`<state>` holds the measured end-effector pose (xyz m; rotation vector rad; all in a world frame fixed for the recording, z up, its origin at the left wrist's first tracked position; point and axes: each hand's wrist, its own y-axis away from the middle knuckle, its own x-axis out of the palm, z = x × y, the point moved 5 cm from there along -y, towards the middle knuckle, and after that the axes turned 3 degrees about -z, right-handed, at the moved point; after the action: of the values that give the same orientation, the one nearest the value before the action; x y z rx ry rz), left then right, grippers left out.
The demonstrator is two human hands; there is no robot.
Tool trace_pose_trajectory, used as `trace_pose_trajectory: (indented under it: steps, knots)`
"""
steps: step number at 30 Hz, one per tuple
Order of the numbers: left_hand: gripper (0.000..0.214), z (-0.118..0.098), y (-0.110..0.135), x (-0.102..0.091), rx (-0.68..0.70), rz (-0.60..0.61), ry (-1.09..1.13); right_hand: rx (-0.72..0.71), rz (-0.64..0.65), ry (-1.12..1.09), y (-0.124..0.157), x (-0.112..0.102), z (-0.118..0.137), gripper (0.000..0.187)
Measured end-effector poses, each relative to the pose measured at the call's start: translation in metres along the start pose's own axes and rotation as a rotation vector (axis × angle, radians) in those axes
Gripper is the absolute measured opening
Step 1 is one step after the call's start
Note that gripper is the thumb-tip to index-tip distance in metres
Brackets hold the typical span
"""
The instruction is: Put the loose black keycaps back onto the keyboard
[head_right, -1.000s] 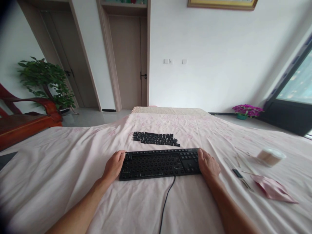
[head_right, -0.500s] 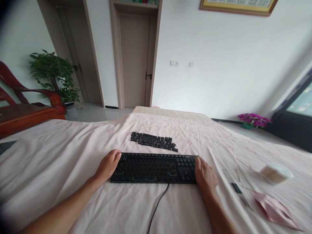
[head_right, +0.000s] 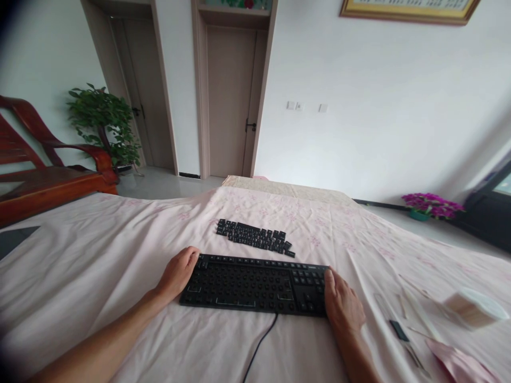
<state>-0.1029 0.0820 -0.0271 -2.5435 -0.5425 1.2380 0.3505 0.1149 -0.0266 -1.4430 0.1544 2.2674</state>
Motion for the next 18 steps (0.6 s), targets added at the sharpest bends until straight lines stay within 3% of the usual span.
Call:
trace_pose_trajectory:
  steps: [18]
  knots:
    - [0.029, -0.0025, -0.0046, 0.0001, 0.006, -0.028, -0.028, -0.039, -0.011, 0.028, 0.0010, -0.0017, 0.0026, 0.067]
